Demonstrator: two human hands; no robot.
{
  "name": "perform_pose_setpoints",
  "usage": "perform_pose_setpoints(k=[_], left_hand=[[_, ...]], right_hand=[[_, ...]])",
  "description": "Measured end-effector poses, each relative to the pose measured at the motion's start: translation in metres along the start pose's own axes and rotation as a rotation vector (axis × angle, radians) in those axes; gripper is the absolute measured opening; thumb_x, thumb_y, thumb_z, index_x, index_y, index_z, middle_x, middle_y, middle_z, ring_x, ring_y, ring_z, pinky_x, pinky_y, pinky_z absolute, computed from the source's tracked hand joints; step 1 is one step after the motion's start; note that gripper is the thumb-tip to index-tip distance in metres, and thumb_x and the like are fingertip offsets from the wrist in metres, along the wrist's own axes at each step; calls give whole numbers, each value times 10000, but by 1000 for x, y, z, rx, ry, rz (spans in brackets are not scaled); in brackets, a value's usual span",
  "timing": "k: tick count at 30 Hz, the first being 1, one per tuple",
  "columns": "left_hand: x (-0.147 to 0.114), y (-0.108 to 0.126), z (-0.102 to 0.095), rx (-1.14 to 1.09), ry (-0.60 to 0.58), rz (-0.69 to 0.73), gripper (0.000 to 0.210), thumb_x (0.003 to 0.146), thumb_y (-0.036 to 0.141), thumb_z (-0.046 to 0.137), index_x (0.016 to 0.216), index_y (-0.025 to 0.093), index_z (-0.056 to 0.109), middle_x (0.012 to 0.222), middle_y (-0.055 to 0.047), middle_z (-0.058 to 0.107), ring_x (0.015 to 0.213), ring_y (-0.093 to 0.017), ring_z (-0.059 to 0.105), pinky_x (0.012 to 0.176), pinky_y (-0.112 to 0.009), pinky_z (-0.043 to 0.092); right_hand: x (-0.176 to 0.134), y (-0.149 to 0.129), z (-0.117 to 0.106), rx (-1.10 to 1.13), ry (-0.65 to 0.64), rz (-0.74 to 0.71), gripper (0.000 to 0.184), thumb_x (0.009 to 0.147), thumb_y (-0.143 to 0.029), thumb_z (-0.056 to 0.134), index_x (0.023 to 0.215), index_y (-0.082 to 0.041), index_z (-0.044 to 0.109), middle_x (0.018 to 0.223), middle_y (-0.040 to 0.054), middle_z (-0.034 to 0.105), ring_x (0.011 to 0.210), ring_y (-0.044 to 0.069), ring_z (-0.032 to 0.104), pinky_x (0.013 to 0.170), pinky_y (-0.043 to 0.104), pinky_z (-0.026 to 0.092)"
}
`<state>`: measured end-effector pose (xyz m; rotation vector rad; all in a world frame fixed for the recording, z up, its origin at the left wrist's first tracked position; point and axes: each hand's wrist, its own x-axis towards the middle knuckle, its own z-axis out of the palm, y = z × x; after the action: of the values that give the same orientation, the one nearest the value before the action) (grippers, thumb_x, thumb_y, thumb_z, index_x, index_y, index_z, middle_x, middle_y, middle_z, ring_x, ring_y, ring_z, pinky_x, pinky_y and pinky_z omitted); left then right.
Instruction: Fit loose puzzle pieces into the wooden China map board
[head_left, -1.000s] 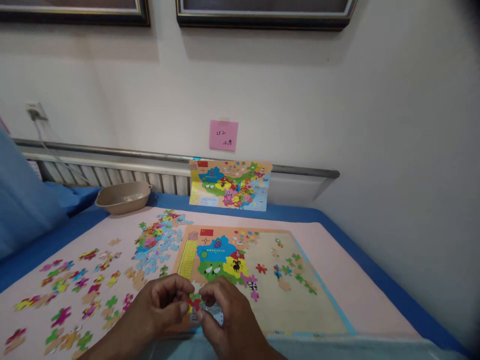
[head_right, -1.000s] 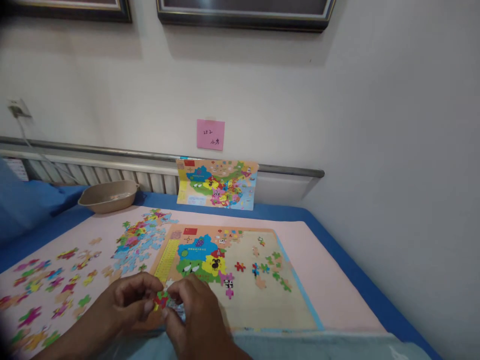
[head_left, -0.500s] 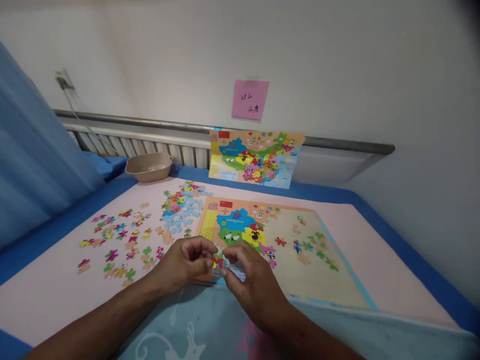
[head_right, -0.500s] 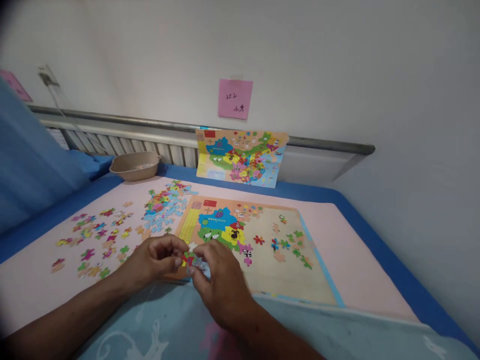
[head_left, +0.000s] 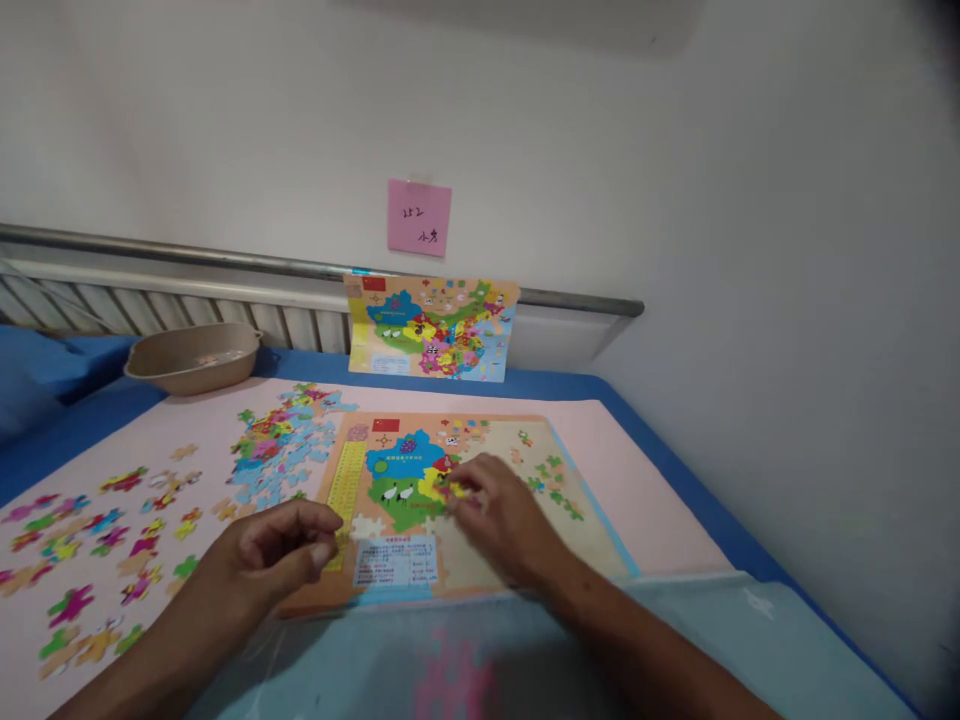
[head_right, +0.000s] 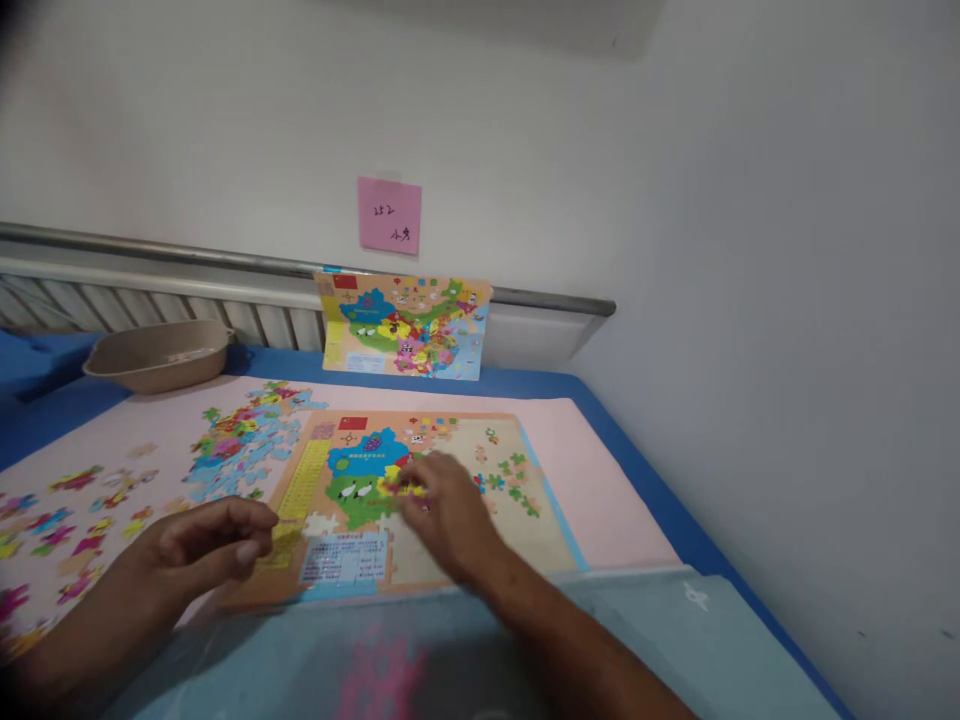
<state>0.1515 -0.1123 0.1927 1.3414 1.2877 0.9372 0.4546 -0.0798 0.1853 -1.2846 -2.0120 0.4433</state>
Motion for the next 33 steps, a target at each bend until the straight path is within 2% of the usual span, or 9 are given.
perform_pose_setpoints(k=[4,8,12,15,22,26,33], left_hand=[[-11,-7,-14,171,2,20,506,722,716,783,937,258,771,857,-48,746,822,-223,696,676,-233,572],[-10,-28,-20,326,71,46,492,769,753,717,939,296,776,948,-40,767,927,-252,720,723,-230,585],[-4,-40,-22,391,137,47,475,777,763,704,939,323,776,998,-13,771,997,-256,717,786,-229,581],[-1,-48,-23,417,152,60,451,797,750,702,965,337,771,997,3,771,975,-240,716,788,-225,578],[3,-66,-28,468,124,117,405,816,711,716,958,337,778,1005,2,781,970,-238,727,814,-236,586],[3,-70,-29,481,151,131,382,810,685,741,982,345,778,1029,3,789,999,-243,735,853,-246,599],[4,-67,-29,517,154,149,405,804,712,726,951,339,783,1013,0,787,966,-247,743,826,-262,615]], right_hand=[[21,54,-37,-219,14,209,166,853,-96,634,982,-182,694,943,45,650,927,213,587,840,315,423],[24,82,-38,-279,-22,226,147,865,-133,634,979,-178,716,959,60,653,956,226,575,826,313,398],[23,85,-29,-316,-72,208,134,892,-165,664,998,-189,744,995,62,660,973,222,561,829,313,367],[25,85,-27,-341,-94,212,117,905,-166,675,992,-194,748,985,54,659,959,215,554,820,313,347],[27,85,-28,-360,-124,244,78,910,-160,693,941,-204,750,965,47,663,940,214,555,800,319,320],[27,86,-28,-364,-141,247,99,897,-136,687,935,-201,751,975,52,674,956,216,561,812,316,322],[28,85,-28,-374,-155,247,104,888,-115,659,896,-195,725,963,49,674,955,213,561,807,312,319]])
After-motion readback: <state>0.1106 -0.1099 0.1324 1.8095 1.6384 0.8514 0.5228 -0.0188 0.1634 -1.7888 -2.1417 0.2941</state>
